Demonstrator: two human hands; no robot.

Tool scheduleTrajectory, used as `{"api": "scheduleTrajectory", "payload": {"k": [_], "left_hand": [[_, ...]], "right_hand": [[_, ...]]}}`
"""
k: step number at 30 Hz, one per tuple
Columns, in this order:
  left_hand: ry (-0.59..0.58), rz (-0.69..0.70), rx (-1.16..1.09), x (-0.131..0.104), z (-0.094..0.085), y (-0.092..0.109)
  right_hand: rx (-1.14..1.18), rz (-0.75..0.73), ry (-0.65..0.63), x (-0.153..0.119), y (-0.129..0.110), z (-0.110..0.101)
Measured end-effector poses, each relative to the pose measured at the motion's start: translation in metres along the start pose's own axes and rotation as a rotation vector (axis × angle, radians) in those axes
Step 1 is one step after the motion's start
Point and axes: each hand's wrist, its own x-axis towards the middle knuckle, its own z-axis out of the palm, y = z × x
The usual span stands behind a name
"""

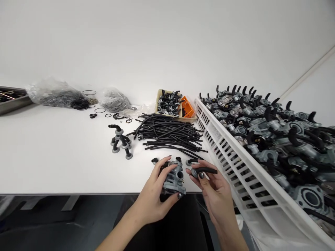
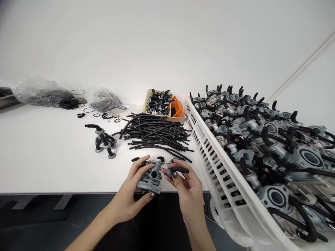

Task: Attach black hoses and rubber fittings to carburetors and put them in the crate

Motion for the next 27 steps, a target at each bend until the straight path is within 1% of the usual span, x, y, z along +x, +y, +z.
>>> {"api": "scheduleTrajectory", "payload": {"k": [2, 5, 9, 12, 15, 21, 27], "left_hand": [[0.006, 0.012, 0.002, 0.0, 0.002, -0.002], [0.007, 0.036, 0.003, 0.0, 0.004, -0.005], [0.008, 0.05, 0.02, -0.001, 0.006, -0.008], [-0.005, 0.043, 0.034, -0.001, 0.007, -0.008], [-0.004, 0.045, 0.034, -0.001, 0.008, -0.009], [0.019, 0.072, 0.022, 0.0, 0.011, -0.01], [0.02, 0.081, 0.019, 0.001, 0.011, -0.01]], "right_hand": [[-0.025, -0.064, -0.018, 0.0, -0.002, 0.007], [-0.097, -0.147, -0.011, -0.001, -0.001, 0.016], [-0.086, -0.221, -0.064, 0.002, 0.006, 0.023], [-0.087, -0.277, -0.089, 0.006, 0.011, 0.023], [-0.104, -0.312, -0.084, 0.006, 0.013, 0.023], [-0.171, -0.34, -0.058, 0.005, 0.014, 0.023], [-0.262, -0.421, -0.067, 0.006, 0.011, 0.023]]}}
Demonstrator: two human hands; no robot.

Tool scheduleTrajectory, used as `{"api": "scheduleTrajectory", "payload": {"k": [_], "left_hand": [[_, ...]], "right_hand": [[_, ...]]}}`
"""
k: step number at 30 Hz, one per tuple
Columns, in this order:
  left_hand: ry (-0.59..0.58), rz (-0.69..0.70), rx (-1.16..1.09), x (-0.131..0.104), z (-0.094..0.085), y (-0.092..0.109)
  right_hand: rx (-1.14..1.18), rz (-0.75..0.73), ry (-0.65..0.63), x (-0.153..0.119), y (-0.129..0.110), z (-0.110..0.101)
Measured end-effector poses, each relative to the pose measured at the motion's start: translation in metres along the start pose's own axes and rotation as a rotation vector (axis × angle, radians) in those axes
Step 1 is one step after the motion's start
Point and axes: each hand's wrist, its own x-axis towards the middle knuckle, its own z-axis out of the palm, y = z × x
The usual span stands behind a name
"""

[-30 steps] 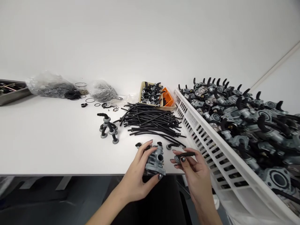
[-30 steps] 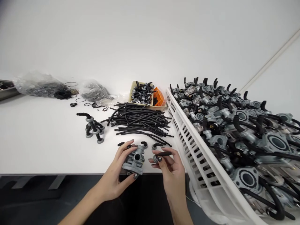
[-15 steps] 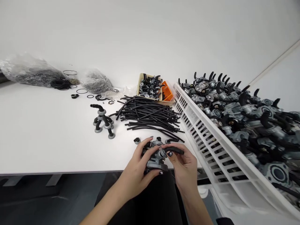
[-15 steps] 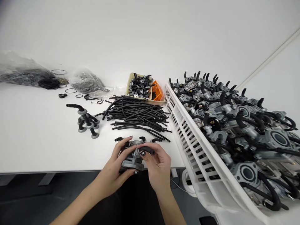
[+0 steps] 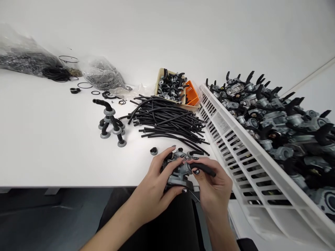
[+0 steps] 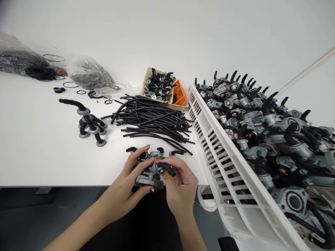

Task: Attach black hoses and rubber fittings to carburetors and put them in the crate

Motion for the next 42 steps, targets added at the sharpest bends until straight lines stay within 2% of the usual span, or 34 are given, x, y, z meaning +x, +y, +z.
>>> {"api": "scheduleTrajectory", "payload": {"k": [11, 20, 30, 37, 39, 42], "left_hand": [[0.005, 0.017, 0.01, 0.002, -0.003, 0.003], [0.006, 0.018, -0.009, 0.002, -0.004, 0.002], [0.005, -0.048, -0.065, 0.004, -0.006, 0.004], [0.073, -0.123, -0.129, 0.003, -0.003, 0.003], [0.093, -0.126, -0.131, 0.003, -0.001, 0.003], [0.097, -0.125, -0.131, 0.004, -0.001, 0.003]], "right_hand": [[-0.127, -0.13, 0.02, -0.003, 0.001, 0.001], [-0.141, -0.128, 0.044, -0.004, 0.0, 0.006], [-0.136, 0.006, 0.048, -0.001, -0.005, 0.005], [-0.128, 0.048, 0.005, 0.003, -0.006, 0.005], [-0.076, 0.068, -0.024, 0.002, -0.003, 0.002], [0.028, 0.115, -0.142, -0.001, 0.001, -0.005]]}}
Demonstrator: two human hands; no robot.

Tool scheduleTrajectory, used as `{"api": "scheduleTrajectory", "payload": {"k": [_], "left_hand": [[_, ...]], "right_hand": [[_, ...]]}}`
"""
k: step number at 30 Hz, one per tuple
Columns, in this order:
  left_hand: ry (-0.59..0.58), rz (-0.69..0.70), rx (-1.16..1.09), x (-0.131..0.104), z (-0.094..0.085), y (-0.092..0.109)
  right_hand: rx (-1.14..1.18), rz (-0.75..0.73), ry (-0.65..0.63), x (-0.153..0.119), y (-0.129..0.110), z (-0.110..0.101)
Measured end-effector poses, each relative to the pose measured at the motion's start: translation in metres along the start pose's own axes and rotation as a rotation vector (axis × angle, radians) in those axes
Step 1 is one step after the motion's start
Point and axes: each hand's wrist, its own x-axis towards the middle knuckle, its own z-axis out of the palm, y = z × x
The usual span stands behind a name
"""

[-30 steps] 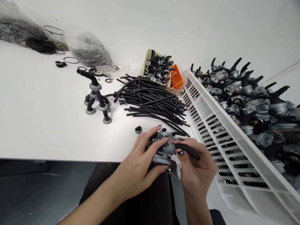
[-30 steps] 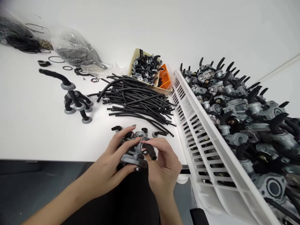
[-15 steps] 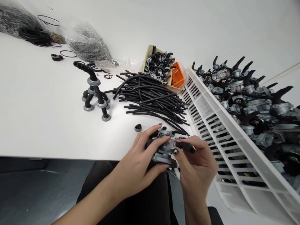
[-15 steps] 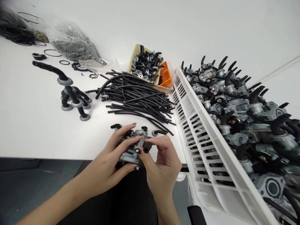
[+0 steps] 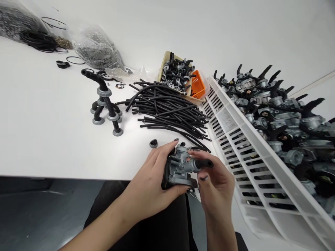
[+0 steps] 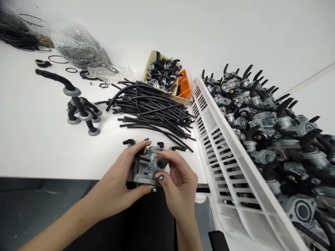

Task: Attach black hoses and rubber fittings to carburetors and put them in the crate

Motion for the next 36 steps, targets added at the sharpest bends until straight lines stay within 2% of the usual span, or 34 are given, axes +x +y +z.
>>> {"api": "scheduleTrajectory", "payload": {"k": [3, 7, 13, 22, 29, 36], "left_hand": [[0.003, 0.002, 0.001, 0.001, 0.0, 0.001], [-0.01, -0.002, 0.002, 0.001, -0.001, 0.002], [-0.018, -0.003, 0.002, 0.001, -0.002, 0.001], [-0.012, -0.003, 0.003, 0.0, -0.002, 0.001], [0.001, -0.01, 0.009, 0.001, -0.001, 0.001], [0.018, -0.004, 0.011, -0.001, -0.001, 0.003]], "right_hand": [[0.082, 0.035, -0.098, -0.004, 0.004, -0.007], [0.095, 0.082, -0.118, -0.006, 0.009, -0.011], [0.119, 0.045, -0.071, -0.003, 0.011, -0.007], [0.185, 0.085, 0.008, -0.001, 0.005, 0.011], [0.091, 0.106, 0.068, -0.001, 0.0, 0.018], [0.131, 0.129, -0.035, 0.001, 0.001, 0.011]]}}
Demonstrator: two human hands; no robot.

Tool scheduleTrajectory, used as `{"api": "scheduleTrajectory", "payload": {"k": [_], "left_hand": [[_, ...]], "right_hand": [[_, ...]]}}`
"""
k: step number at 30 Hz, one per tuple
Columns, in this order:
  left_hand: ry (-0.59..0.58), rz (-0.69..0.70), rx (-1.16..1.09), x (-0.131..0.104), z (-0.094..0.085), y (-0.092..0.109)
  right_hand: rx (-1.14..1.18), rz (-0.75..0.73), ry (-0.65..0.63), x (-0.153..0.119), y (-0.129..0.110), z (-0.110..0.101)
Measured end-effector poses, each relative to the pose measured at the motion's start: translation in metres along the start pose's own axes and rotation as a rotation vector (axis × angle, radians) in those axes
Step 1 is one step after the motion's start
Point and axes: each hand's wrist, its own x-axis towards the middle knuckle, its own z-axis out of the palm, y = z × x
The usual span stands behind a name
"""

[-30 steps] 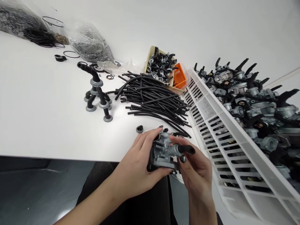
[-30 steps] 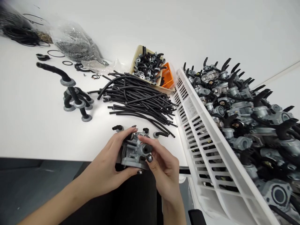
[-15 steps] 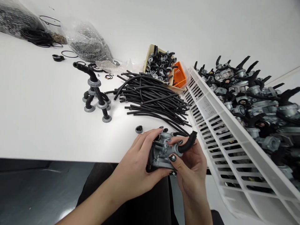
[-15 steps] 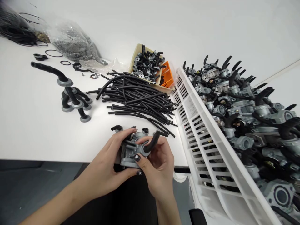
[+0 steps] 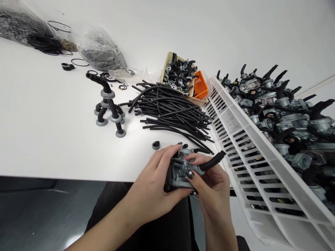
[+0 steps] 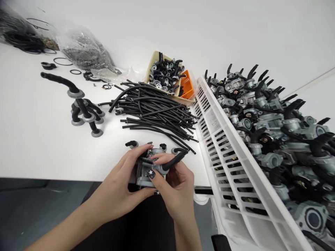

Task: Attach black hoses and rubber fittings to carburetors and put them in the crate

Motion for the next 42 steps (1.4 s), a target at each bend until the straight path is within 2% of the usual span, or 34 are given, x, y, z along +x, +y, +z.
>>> {"api": "scheduleTrajectory", "payload": {"k": [9, 18, 24, 31, 37, 42], "left_hand": [[0.006, 0.007, 0.0, 0.0, 0.001, 0.0], [-0.005, 0.002, -0.001, 0.0, 0.002, -0.001], [-0.01, -0.012, 0.008, 0.0, 0.001, 0.0], [-0.001, -0.01, 0.017, -0.002, 0.001, 0.0], [-0.007, -0.013, 0.009, 0.0, 0.0, 0.0], [-0.01, -0.011, 0.002, -0.001, 0.0, 0.0]], "right_hand": [[0.075, 0.007, -0.043, 0.004, -0.002, -0.014], [0.129, 0.028, -0.047, 0.003, 0.003, -0.019], [0.142, 0.083, -0.057, -0.001, -0.001, -0.018], [0.137, 0.083, 0.0, -0.004, 0.001, -0.014], [-0.011, 0.04, 0.011, -0.003, 0.001, -0.012], [-0.035, 0.001, 0.033, -0.002, -0.001, -0.005]]}}
